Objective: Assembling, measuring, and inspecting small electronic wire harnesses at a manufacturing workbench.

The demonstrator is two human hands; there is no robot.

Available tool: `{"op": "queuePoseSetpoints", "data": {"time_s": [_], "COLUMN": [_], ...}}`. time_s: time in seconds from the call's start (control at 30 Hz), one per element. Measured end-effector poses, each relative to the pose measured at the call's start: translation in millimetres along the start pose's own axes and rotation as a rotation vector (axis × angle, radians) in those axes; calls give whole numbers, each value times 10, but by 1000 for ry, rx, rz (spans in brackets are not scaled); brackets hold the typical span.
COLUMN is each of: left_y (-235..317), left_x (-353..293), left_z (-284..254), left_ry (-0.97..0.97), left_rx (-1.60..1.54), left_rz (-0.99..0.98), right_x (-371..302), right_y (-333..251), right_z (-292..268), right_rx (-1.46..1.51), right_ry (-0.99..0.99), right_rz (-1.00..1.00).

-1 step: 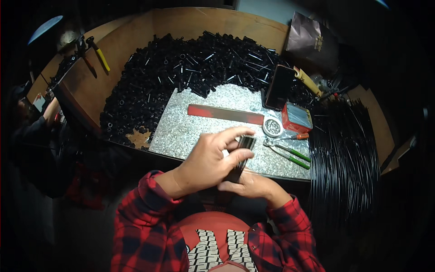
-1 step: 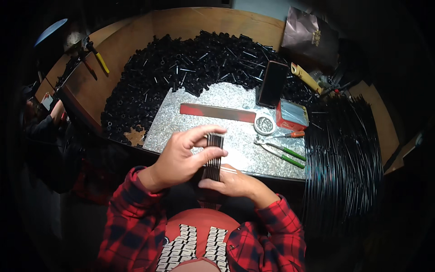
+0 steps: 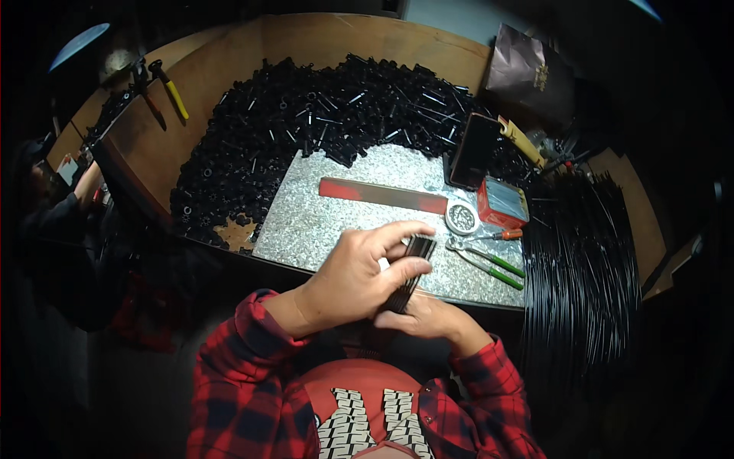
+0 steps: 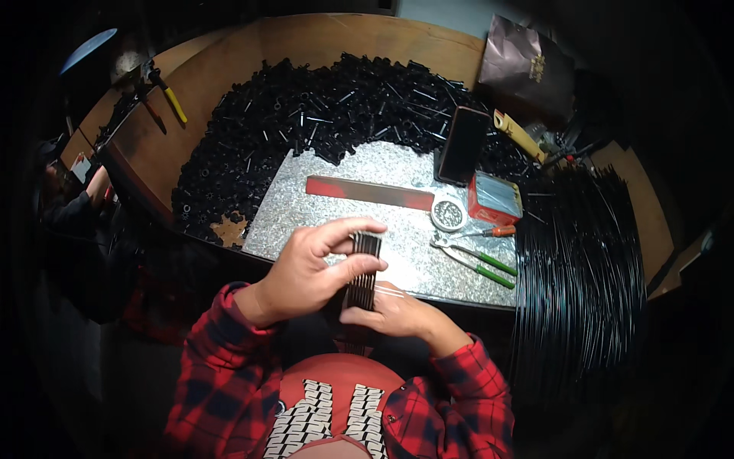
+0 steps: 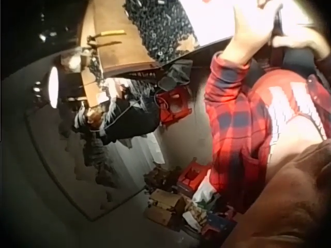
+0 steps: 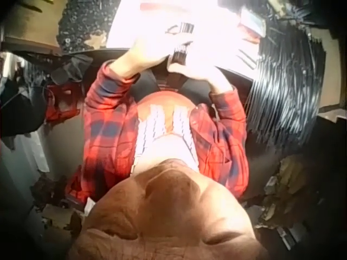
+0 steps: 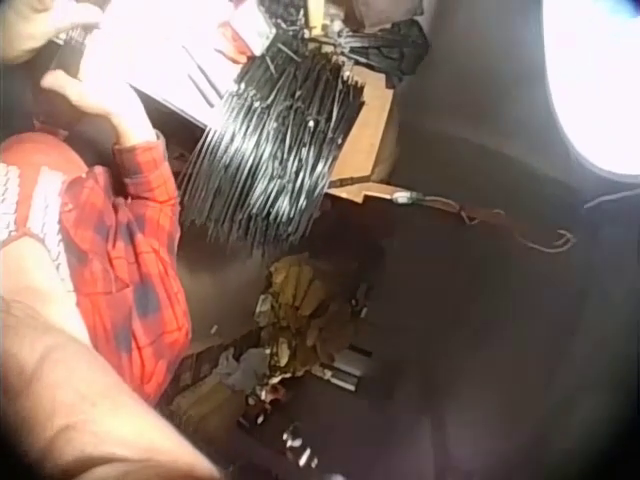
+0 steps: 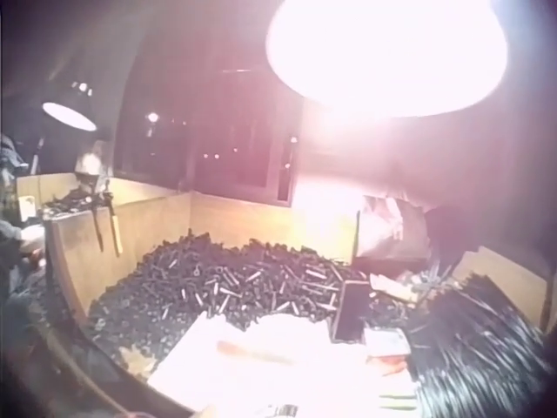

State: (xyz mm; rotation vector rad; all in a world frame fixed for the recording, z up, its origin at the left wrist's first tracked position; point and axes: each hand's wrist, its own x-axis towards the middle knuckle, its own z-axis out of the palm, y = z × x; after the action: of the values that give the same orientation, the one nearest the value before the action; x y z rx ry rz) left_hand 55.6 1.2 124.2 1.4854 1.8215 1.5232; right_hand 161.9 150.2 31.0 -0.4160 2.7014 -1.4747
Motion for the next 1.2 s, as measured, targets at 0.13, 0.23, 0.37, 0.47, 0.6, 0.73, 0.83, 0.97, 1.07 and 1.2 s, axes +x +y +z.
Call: {"op": "queuePoseSetpoints", "data": {"time_s": [0.13, 0.23, 0.37, 0.47, 0.6, 0.73, 0.83, 0.97, 1.07, 1.2], "left_y": [26, 38, 37, 4, -96, -784, -1664, -2278, -2468, -2575], "left_x": [-42, -74, -111, -144, -45, 317, 748, 972, 1100, 1213], "left_z": [15, 20, 91, 80, 13, -353, -822, -1443, -1568, -1674], "left_ry": [51, 50, -4, -18, -68, 297, 483, 410, 315, 225], "left_rx": [5, 34, -4, -53, -213, 258, 667, 1020, 1306, 1347], "left_rz": [56, 147, 236, 303, 339, 157, 108, -3, 100, 19], "right_x": [-100, -98, 46, 130, 94, 175, 170, 185, 173, 183], "right_y": [184, 267, 429, 166, 642, 356, 317, 268, 301, 296], "right_z": [12, 158, 232, 201, 178, 248, 213, 226, 226, 225], "right_rx": [320, 590, 427, 581, 160, 300, 299, 299, 287, 317], "right_ry": [15, 253, 310, 251, 298, 410, 417, 389, 385, 387], "right_rz": [-169, 59, -96, -58, -317, 251, 233, 229, 247, 269]}}
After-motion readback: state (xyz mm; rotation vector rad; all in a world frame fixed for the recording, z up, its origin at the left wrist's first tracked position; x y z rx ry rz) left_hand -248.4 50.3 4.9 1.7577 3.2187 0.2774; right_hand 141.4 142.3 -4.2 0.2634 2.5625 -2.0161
